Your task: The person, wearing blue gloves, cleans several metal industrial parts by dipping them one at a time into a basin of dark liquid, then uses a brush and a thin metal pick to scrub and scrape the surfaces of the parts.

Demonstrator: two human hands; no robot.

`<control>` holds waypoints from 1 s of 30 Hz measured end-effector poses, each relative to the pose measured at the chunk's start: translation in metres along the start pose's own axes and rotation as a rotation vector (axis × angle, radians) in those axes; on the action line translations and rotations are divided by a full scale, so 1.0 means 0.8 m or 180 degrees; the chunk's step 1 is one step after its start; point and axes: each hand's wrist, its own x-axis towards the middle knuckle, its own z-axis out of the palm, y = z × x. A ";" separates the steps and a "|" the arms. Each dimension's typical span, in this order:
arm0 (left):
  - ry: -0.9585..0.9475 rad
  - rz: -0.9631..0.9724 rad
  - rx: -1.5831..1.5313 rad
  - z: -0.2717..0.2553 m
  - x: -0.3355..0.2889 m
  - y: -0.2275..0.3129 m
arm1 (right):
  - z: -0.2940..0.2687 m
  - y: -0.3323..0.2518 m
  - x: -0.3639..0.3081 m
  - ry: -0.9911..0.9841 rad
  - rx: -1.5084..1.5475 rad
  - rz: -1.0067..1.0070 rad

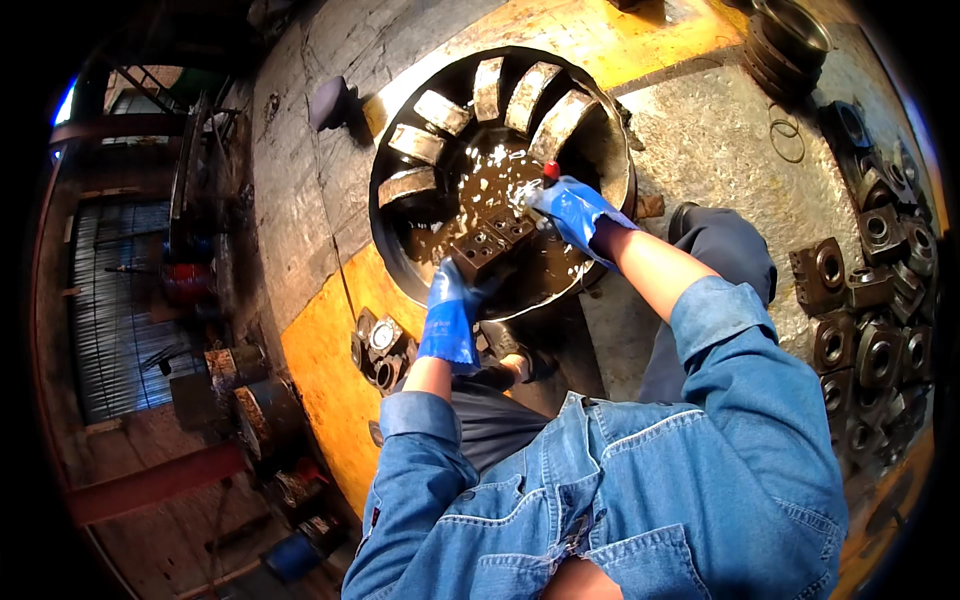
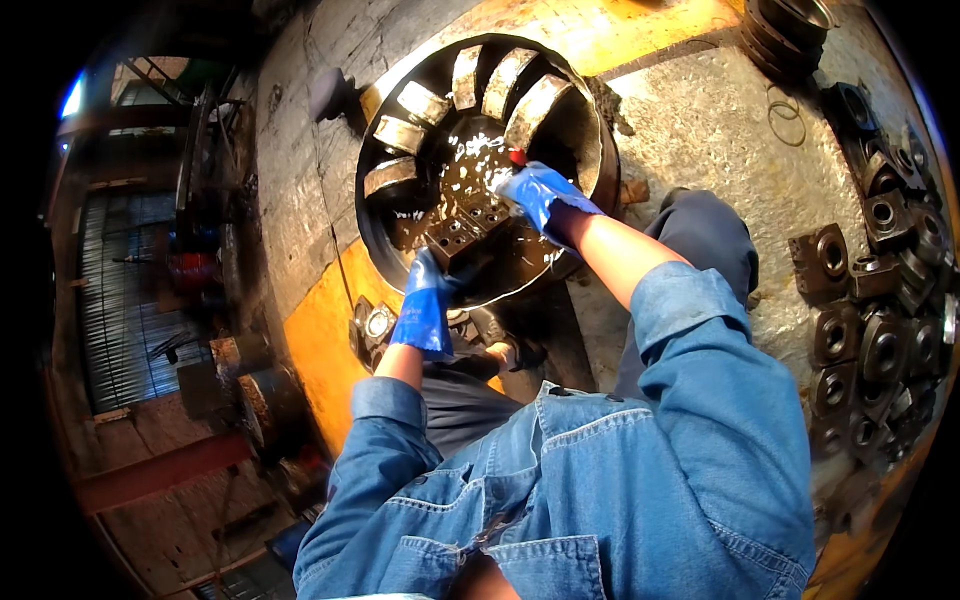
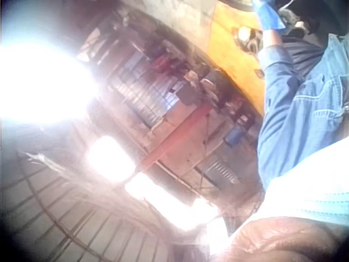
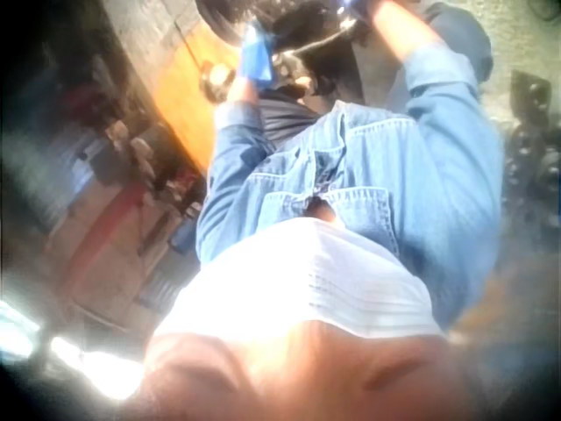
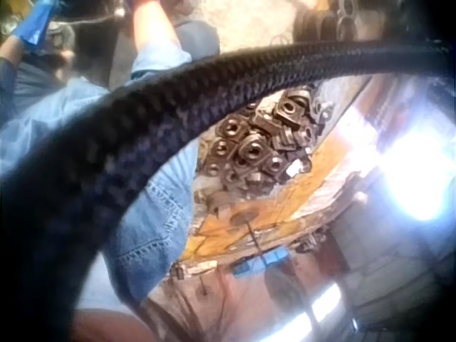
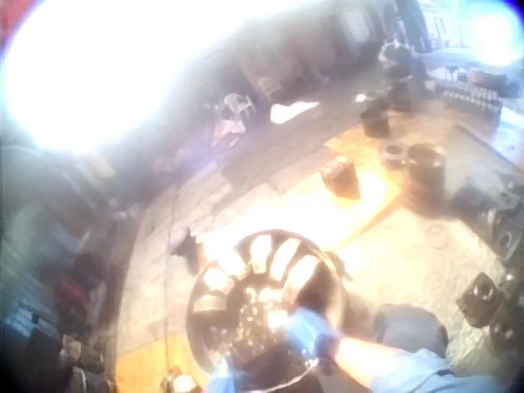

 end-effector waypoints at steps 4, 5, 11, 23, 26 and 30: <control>0.0330 0.0242 0.0070 0.027 0.009 -0.048 | 0.012 -0.049 -0.025 -0.0112 0.0097 -0.0380; 0.0563 0.0322 0.0229 0.032 0.005 -0.046 | 0.016 -0.062 -0.032 -0.0267 -0.0068 -0.0302; 0.0380 0.0296 -0.0171 0.024 0.003 -0.026 | 0.025 0.016 0.063 -0.0099 -0.0490 -0.0110; -0.0108 0.0017 -0.0538 0.025 0.010 -0.027 | 0.028 0.028 0.067 0.0265 -0.1138 -0.0250; -0.0225 -0.0144 -0.0630 0.035 0.018 -0.043 | 0.012 0.037 0.067 0.0267 -0.1723 0.0288; -0.0338 -0.0361 -0.0664 0.045 0.025 -0.064 | 0.019 0.028 0.069 0.0319 -0.1342 0.0082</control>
